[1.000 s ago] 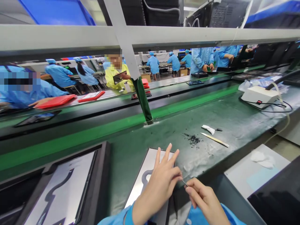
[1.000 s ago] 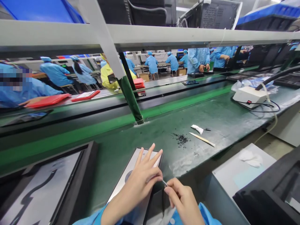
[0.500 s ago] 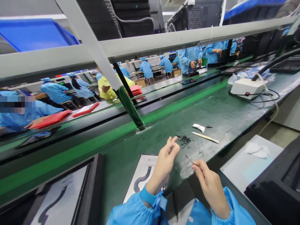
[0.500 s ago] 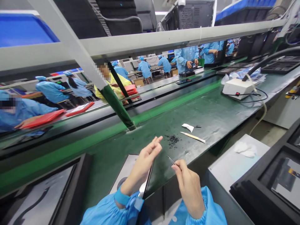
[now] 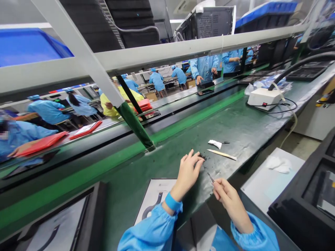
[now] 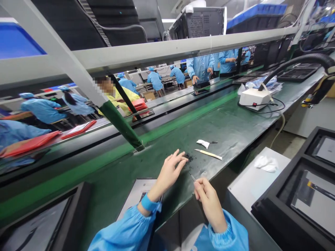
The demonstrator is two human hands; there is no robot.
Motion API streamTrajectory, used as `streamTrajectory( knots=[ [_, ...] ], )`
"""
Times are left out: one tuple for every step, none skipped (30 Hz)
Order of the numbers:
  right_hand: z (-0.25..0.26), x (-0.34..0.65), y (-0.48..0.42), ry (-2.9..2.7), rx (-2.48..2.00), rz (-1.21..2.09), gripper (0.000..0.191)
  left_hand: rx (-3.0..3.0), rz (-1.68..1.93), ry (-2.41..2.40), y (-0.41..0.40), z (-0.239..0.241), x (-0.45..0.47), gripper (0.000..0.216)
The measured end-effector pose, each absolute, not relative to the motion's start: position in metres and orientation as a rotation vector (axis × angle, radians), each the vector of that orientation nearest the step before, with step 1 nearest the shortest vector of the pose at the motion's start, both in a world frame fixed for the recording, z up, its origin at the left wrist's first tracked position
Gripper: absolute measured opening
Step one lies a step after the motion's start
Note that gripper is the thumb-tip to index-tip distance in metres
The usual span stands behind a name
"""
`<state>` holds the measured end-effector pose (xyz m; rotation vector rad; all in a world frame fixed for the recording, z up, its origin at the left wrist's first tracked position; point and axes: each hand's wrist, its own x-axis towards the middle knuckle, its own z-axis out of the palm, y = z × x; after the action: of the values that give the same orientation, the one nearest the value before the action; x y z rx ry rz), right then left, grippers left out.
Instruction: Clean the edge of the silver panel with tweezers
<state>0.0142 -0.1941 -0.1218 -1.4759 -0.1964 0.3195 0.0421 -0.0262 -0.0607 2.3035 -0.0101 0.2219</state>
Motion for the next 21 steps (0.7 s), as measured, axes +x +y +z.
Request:
streamTrajectory(
  knots=[
    [-0.121, 0.015, -0.193, -0.189, -1.462, 0.323, 0.053, 2.290, 0.183, -0.015, -0.027, -0.063, 0.039, 0.015],
    [-0.121, 0.016, -0.193, -0.184, -1.453, 0.325, 0.053, 2.274, 0.143, -0.020, -0.027, -0.064, 0.036, 0.016],
    [-0.121, 0.017, -0.192, -0.179, -1.445, 0.323, 0.052, 2.256, 0.107, -0.026, -0.027, -0.064, 0.033, 0.015],
    [-0.121, 0.017, -0.191, -0.177, -1.437, 0.323, 0.052, 2.237, 0.078, -0.030, -0.027, -0.064, 0.031, 0.013],
    [-0.121, 0.017, -0.190, -0.174, -1.430, 0.322, 0.052, 2.218, 0.057, -0.035, -0.027, -0.064, 0.029, 0.012],
    [-0.121, 0.018, -0.189, -0.173, -1.424, 0.320, 0.052, 2.200, 0.046, -0.037, -0.027, -0.063, 0.028, 0.011],
    [-0.121, 0.018, -0.189, -0.171, -1.419, 0.321, 0.053, 2.183, 0.044, -0.038, -0.027, -0.063, 0.027, 0.011],
    [-0.120, 0.018, -0.188, -0.168, -1.410, 0.325, 0.055, 2.168, 0.050, -0.035, -0.027, -0.063, 0.026, 0.012],
    [-0.118, 0.018, -0.186, -0.162, -1.396, 0.339, 0.056, 2.155, 0.061, -0.029, -0.028, -0.063, 0.026, 0.013],
    [-0.117, 0.018, -0.185, -0.150, -1.376, 0.357, 0.057, 2.143, 0.078, -0.018, -0.030, -0.064, 0.026, 0.013],
    [-0.114, 0.017, -0.183, -0.130, -1.350, 0.378, 0.058, 2.131, 0.097, -0.003, -0.032, -0.066, 0.025, 0.013],
    [-0.112, 0.016, -0.181, -0.106, -1.319, 0.400, 0.059, 2.118, 0.117, 0.016, -0.034, -0.068, 0.025, 0.013],
    [-0.110, 0.015, -0.178, -0.078, -1.288, 0.411, 0.059, 2.104, 0.137, 0.037, -0.037, -0.070, 0.024, 0.013],
    [-0.107, 0.014, -0.175, -0.052, -1.260, 0.409, 0.060, 2.089, 0.156, 0.059, -0.040, -0.072, 0.024, 0.014],
    [-0.105, 0.013, -0.172, -0.027, -1.237, 0.397, 0.061, 2.074, 0.172, 0.078, -0.043, -0.074, 0.023, 0.015],
    [-0.104, 0.011, -0.169, -0.008, -1.218, 0.382, 0.062, 2.061, 0.189, 0.095, -0.044, -0.075, 0.024, 0.015],
    [-0.104, 0.009, -0.166, 0.007, -1.204, 0.367, 0.063, 2.051, 0.210, 0.108, -0.045, -0.074, 0.025, 0.016],
    [-0.104, 0.007, -0.164, 0.020, -1.194, 0.356, 0.064, 2.045, 0.238, 0.120, -0.043, -0.073, 0.027, 0.017],
    [-0.105, 0.005, -0.162, 0.032, -1.188, 0.349, 0.064, 2.044, 0.274, 0.132, -0.040, -0.071, 0.030, 0.019],
    [-0.106, 0.002, -0.161, 0.045, -1.186, 0.349, 0.063, 2.050, 0.314, 0.144, -0.035, -0.068, 0.034, 0.022],
    [-0.108, 0.001, -0.161, 0.061, -1.187, 0.352, 0.062, 2.065, 0.356, 0.156, -0.028, -0.064, 0.039, 0.025]
  ],
)
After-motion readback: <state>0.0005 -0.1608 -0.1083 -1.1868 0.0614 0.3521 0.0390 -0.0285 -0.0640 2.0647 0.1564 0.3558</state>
